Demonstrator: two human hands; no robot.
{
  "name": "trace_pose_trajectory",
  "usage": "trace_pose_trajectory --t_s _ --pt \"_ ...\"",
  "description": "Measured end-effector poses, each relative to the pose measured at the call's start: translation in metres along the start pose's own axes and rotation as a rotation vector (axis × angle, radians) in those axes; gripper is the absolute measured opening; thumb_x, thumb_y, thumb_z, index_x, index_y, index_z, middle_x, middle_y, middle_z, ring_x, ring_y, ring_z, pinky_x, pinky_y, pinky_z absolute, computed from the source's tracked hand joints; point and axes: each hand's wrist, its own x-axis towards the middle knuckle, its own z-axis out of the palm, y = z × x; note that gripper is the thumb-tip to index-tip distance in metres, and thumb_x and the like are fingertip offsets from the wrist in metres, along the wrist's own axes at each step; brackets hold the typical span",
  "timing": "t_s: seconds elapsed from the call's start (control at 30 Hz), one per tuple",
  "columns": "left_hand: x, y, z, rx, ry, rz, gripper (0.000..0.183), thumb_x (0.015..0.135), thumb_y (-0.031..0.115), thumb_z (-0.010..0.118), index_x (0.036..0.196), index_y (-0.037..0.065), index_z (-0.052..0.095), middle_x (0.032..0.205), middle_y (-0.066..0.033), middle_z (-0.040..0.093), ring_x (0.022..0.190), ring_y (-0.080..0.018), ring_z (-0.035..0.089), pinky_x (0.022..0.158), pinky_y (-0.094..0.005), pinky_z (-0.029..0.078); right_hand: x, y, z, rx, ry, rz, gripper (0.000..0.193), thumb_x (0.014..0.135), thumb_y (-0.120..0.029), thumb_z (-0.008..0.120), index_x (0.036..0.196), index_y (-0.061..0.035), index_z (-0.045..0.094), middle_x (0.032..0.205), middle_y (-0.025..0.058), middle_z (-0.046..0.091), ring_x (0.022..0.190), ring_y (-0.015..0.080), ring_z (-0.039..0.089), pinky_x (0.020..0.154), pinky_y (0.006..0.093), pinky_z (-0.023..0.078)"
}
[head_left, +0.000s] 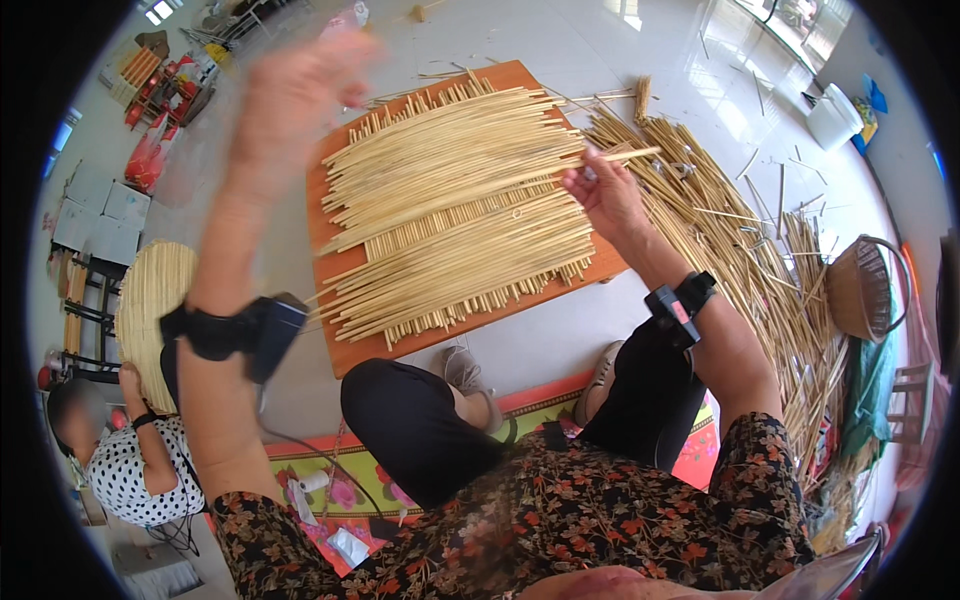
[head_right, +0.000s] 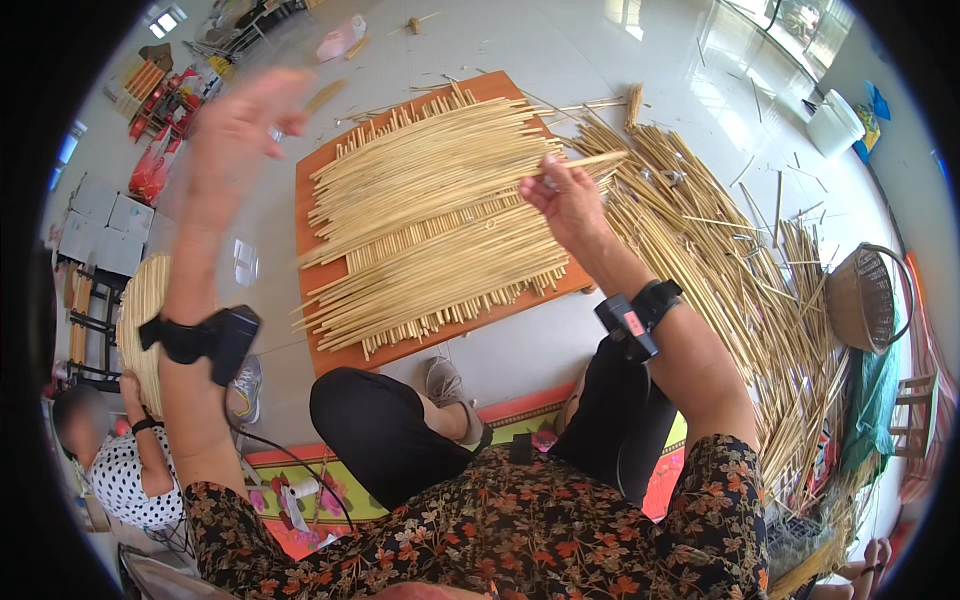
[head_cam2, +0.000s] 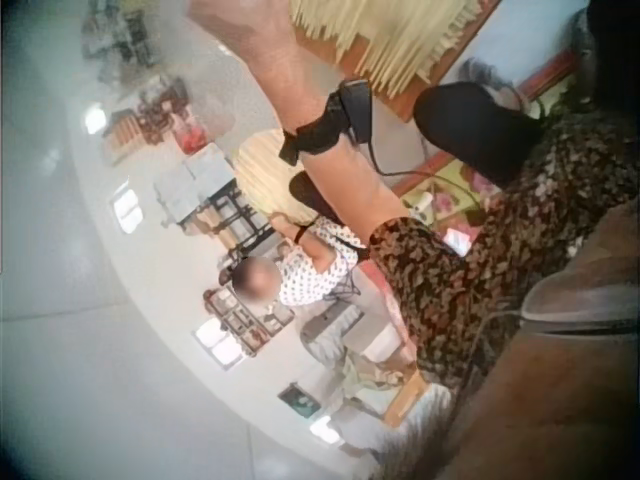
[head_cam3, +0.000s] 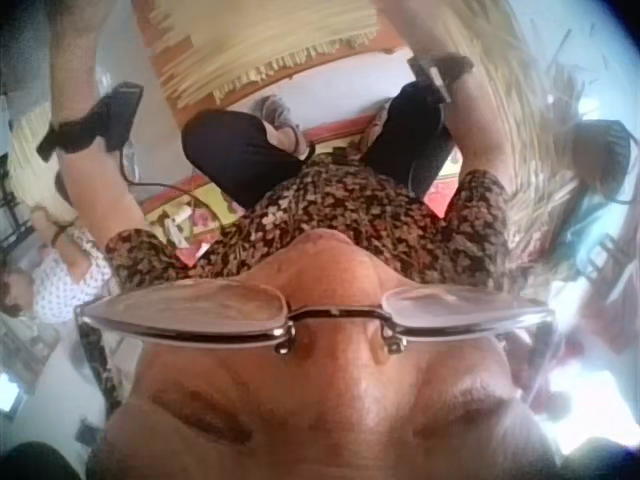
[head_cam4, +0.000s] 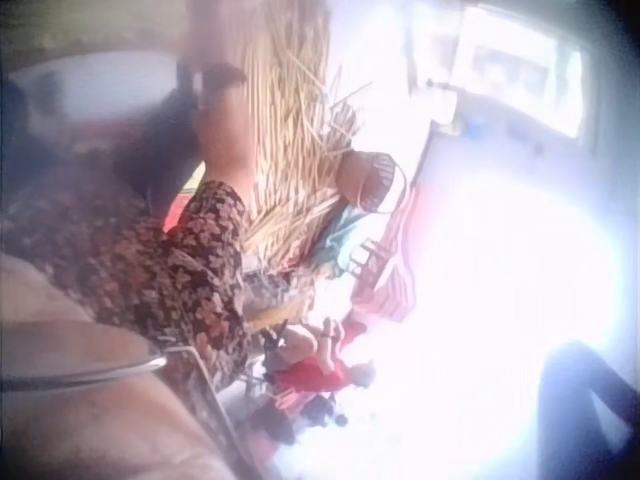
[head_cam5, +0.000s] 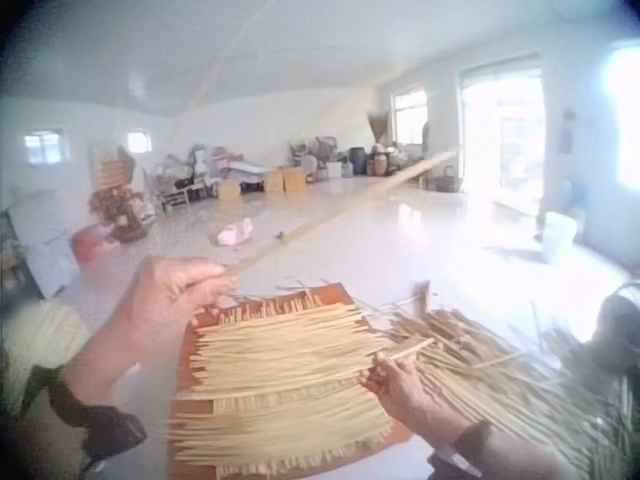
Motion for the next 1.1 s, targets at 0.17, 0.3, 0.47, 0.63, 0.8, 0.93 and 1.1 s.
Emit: trace_pose_trajectory --t_s 0.17,0.3,0.47,0.63,0.8,0.93,1.1 --pt "-0.009 -0.027 0.106 0.336 -0.649 -0.008 0.021 0.101 0.022 0.062 0.099 0.007 0.077 0.085 -0.0098 0.073 0.073 -0.0135 0.067 0.067 -0.0278 0.054 -0.014 0.005 0.016 -0.044 -0.093 0.101 0.018 0.103 -0.015 0.068 0.111 -0.0004 0.062 0.095 0.0126 0.07 0.085 0.0251 0.075 0.08 0.0378 0.068" --pt "-0.023 -0.029 0.126 0.035 -0.789 -0.382 0.026 0.102 0.022 0.061 0.091 0.003 0.075 0.082 -0.0098 0.074 0.069 -0.0121 0.07 0.063 -0.0284 0.055 -0.016 0.009 0.017 -0.045 -0.135 0.125 0.025 0.105 -0.011 0.062 0.127 0.0005 0.062 0.101 0.0129 0.072 0.087 0.0242 0.075 0.083 0.0365 0.067" --pt "-0.03 -0.045 0.132 -0.276 -0.83 -0.577 0.034 0.107 0.025 0.058 0.092 -0.002 0.073 0.085 -0.0077 0.075 0.073 -0.0129 0.075 0.058 -0.0236 0.052 -0.017 0.006 0.011 -0.067 -0.121 0.175 0.028 0.105 -0.009 0.06 0.131 0.0012 0.061 0.104 0.0127 0.071 0.087 0.0237 0.075 0.084 0.0373 0.066" --pt "-0.034 -0.054 0.136 -0.449 -0.815 -0.692 0.035 0.108 0.028 0.057 0.101 -0.002 0.073 0.087 -0.0102 0.076 0.07 -0.0146 0.074 0.055 -0.0236 0.052 -0.016 0.006 0.014 -0.115 -0.037 0.185 0.032 0.107 -0.019 0.061 0.131 0.0013 0.06 0.098 0.0092 0.069 0.087 0.0203 0.075 0.082 0.0337 0.066" --pt "-0.038 -0.07 0.14 -0.502 -0.915 -0.697 0.037 0.109 0.027 0.056 0.117 -0.006 0.07 0.085 -0.0092 0.075 0.066 -0.0136 0.071 0.053 -0.0234 0.052 -0.018 0.003 0.013 -0.103 -0.081 0.169 0.035 0.105 -0.02 0.066 0.13 0.0028 0.06 0.096 0.0091 0.069 0.086 0.0206 0.075 0.082 0.0335 0.067" --pt "-0.036 -0.068 0.139 -0.487 -0.976 -0.708 0.041 0.108 0.028 0.056 0.124 -0.008 0.067 0.087 -0.0088 0.076 0.067 -0.0128 0.072 0.054 -0.0217 0.05 -0.017 0.003 0.013 -0.129 -0.079 0.17 0.036 0.104 -0.02 0.067 0.13 0.0035 0.06 0.095 0.0097 0.07 0.085 0.0206 0.075 0.081 0.0336 0.067" --pt "-0.036 -0.07 0.131 -0.534 -1.015 -0.751 0.041 0.107 0.031 0.058 0.121 -0.006 0.069 0.091 -0.0094 0.078 0.071 -0.0125 0.074 0.055 -0.0198 0.048 -0.016 0.002 0.014 -0.146 -0.124 0.177 0.034 0.104 -0.021 0.067 0.126 0.0045 0.061 0.095 0.0106 0.071 0.085 0.0207 0.075 0.08 0.0336 0.067"
